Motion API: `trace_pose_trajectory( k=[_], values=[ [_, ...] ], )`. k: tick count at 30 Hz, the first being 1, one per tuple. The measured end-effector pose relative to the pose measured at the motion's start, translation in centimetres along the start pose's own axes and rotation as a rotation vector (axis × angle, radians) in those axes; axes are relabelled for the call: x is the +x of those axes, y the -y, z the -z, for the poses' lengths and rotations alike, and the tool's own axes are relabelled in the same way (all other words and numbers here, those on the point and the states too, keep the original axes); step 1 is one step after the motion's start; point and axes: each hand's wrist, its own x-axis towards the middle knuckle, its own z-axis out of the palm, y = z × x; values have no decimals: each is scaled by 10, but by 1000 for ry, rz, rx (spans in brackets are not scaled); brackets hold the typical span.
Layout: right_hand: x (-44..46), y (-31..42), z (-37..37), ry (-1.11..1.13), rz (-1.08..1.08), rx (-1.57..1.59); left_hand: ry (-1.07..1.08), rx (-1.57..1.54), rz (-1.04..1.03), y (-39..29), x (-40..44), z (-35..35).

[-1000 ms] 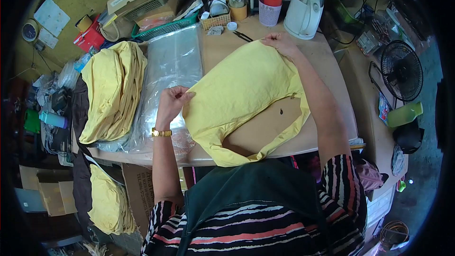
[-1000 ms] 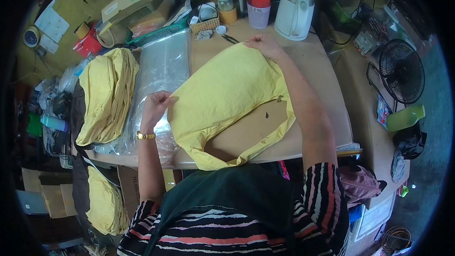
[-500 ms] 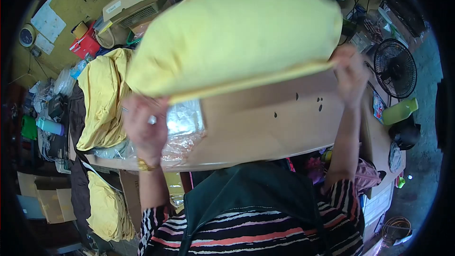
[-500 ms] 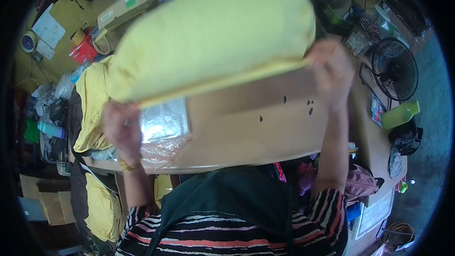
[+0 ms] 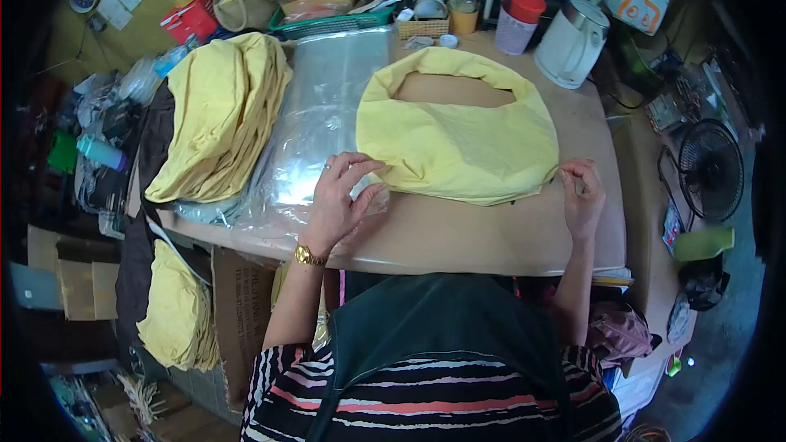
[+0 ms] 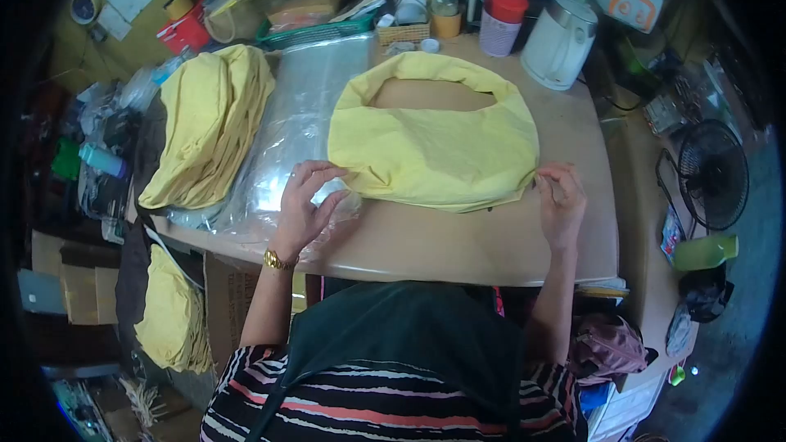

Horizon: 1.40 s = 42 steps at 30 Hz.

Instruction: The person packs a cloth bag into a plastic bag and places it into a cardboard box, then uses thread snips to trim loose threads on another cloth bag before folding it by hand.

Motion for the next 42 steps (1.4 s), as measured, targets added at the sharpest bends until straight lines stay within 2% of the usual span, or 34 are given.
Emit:
trace_pose_trajectory(
  k=[1, 2, 4, 5, 7, 12, 14, 16, 17, 18, 19, 20, 21, 22, 23, 24, 25, 27, 29, 31, 32, 33, 37, 39, 40, 42],
  values=[
    [1, -14, 0, 9, -6, 95, 13, 19, -83, 0, 7, -5],
    [2, -25, 0, -9, -10, 64, 13, -9, -105, 1, 11, -10],
    [4, -37, 1, 123, -65, 280, 55, -14, -146, 5, 19, -17],
    [7, -34, 5, 98, -73, 253, 60, -39, -173, 3, 23, -19],
    [13, -22, 5, 129, -135, 243, 147, 10, -40, -3, 27, -18],
    [23, -22, 1, 194, -69, 239, 219, 44, -72, 6, 37, -22],
    [22, -29, -6, 220, -43, 214, 345, -63, 6, 7, 40, -19],
    [21, -42, -14, 250, -192, 290, 364, -96, 42, 8, 42, -18],
    [21, -45, -17, 271, -181, 315, 387, -151, 58, 8, 40, -19],
    [22, -45, -17, 201, -55, 204, 378, -132, 80, 9, 38, -20],
    [23, -43, -20, 125, 69, 90, 202, -151, 2, 10, 36, -23],
    [24, -40, -26, 132, 77, 104, 27, -169, -84, 9, 36, -25],
    [25, -36, -31, -36, 41, 268, 22, -160, -80, 6, 36, -26],
    [26, -33, -34, -206, 1, 428, -150, -228, -86, 2, 36, -28],
    [23, -30, -37, -206, 2, 431, -318, -300, -93, -3, 33, -31],
    [18, -27, -39, -237, -95, 318, -374, -361, 30, -7, 22, -36],
    [14, -24, -40, -268, -192, 201, -372, -365, 33, -8, 15, -36],
    [19, -13, -37, -254, -190, 84, -345, -215, 34, -9, 9, -33],
    [20, -15, -35, -247, -194, -34, -342, -234, 33, -6, 6, -42],
    [20, -23, -36, -85, -210, 20, -200, -241, 218, -7, -3, -44],
    [20, -24, -34, 7, -294, -11, -173, -250, 242, -6, -6, -46],
    [21, -25, -35, -5, -304, -22, -162, -263, 232, -5, -5, -47],
    [18, -46, -36, -65, -312, 88, -162, -308, 259, 2, -6, -49],
    [16, -53, -24, 105, -384, 534, -236, -294, 287, 7, -7, -49],
    [15, -44, -15, 93, -387, 527, -224, -277, 320, 4, -7, -44],
    [14, -21, 2, 370, -477, 513, -246, -290, 293, 6, -10, -48]
  ],
)
